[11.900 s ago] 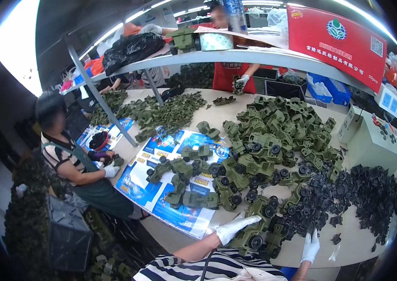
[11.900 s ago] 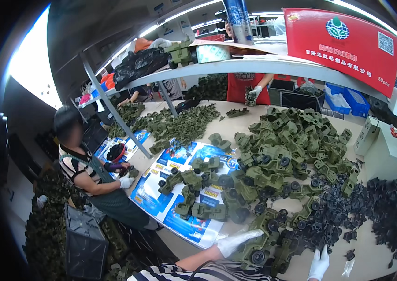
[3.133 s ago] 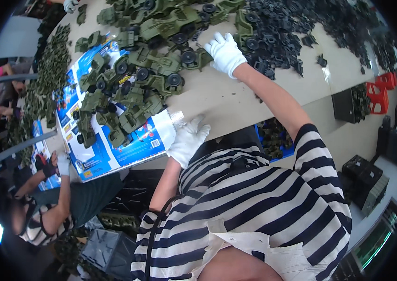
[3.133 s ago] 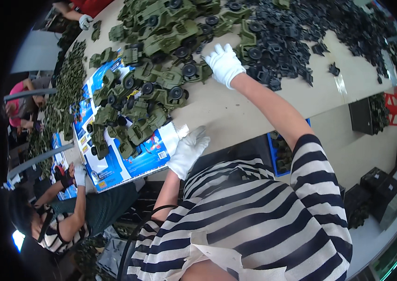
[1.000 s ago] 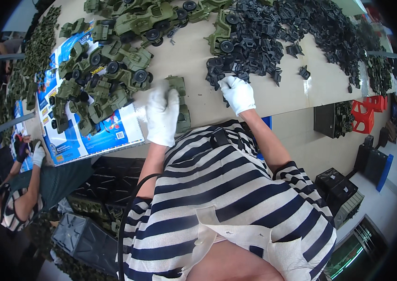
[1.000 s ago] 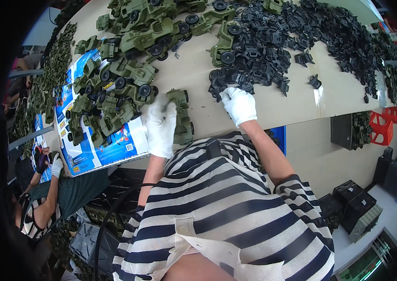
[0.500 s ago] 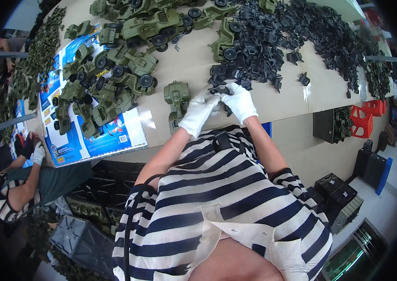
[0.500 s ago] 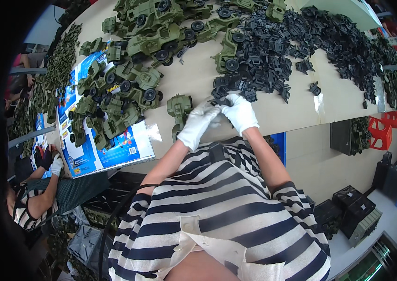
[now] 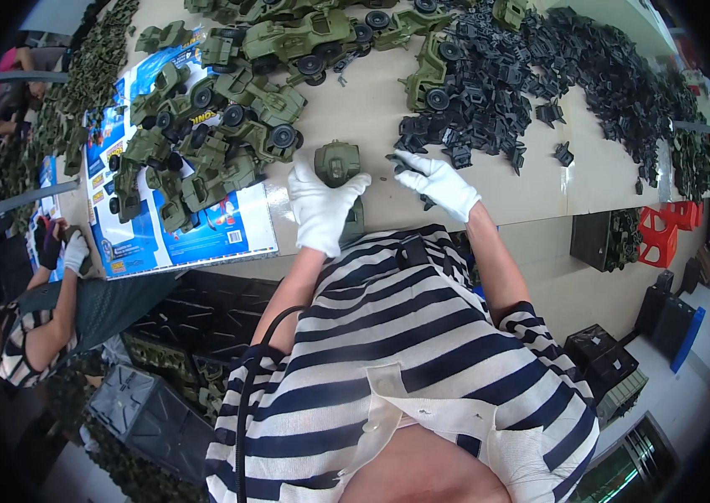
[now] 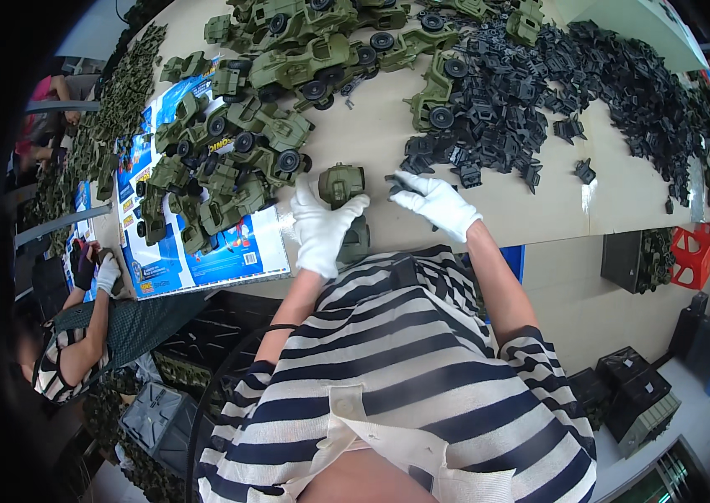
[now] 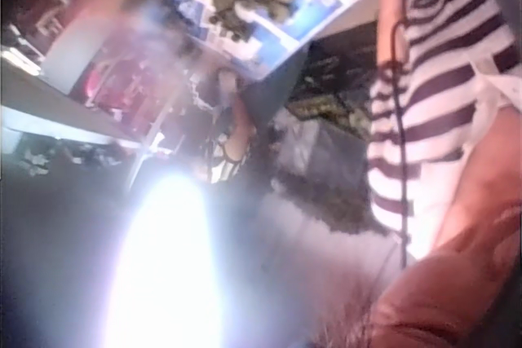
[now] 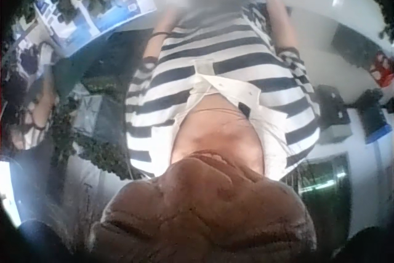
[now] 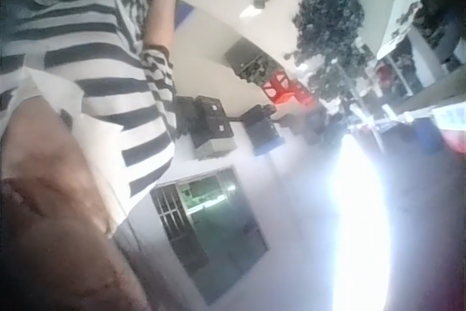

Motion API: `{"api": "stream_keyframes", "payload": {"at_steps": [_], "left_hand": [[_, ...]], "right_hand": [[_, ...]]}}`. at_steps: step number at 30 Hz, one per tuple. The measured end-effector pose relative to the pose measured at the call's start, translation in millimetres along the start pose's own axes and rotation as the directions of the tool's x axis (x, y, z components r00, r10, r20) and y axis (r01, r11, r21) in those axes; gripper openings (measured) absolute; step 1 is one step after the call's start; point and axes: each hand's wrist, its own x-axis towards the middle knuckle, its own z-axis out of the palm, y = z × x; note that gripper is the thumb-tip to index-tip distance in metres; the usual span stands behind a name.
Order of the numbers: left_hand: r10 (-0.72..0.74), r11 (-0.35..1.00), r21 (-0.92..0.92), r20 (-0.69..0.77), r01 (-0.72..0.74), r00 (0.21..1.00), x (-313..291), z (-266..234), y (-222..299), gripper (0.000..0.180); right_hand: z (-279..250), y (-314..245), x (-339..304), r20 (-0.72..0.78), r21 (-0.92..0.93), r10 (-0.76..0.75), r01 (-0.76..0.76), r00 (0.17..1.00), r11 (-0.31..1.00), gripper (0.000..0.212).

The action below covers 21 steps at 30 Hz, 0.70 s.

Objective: The person assembles green plastic toy tanks by hand. They pick up tank bodies and black wheels from a table, attach the wheels to the bodies, and place the completed units into a blue bin. The process is repeated for multiple units.

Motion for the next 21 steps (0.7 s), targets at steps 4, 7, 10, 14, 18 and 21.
{"api": "stream_keyframes", "payload": {"at_steps": [4,7,10,14,18,21], "left_hand": [[0.003,0.997,-0.074,0.145,0.008,0.989,12.6,32.6,-44.9,0.094],[-0.103,0.960,-0.212,0.351,0.186,0.931,17.3,12.8,-15.2,0.092],[-0.114,0.912,-0.285,0.513,0.295,0.851,19.9,-24.7,25.6,0.081],[0.048,0.962,-0.247,0.579,0.118,0.814,11.7,-77.0,92.2,0.069],[-0.004,0.949,-0.242,0.631,0.202,0.776,5.3,-89.1,113.9,0.065],[-0.040,0.965,-0.175,0.641,0.196,0.766,5.0,-89.4,121.5,0.068]], "right_hand": [[0.2,8.5,12.0,-0.078,-0.098,-0.137,0.129,0.987,0.987,0.059],[3.4,-0.3,22.1,-0.088,0.310,-0.180,0.199,0.980,0.930,0.056],[-19.6,-18.7,30.0,-0.051,0.269,-0.206,0.212,0.977,0.939,0.050],[-22.9,-34.5,28.6,0.067,0.567,-0.416,0.308,0.907,0.764,0.060],[-19.2,-43.6,18.1,0.119,0.658,-0.480,0.293,0.869,0.694,0.060],[-18.9,-42.6,13.5,0.132,0.591,-0.497,0.334,0.858,0.734,0.061]]}}
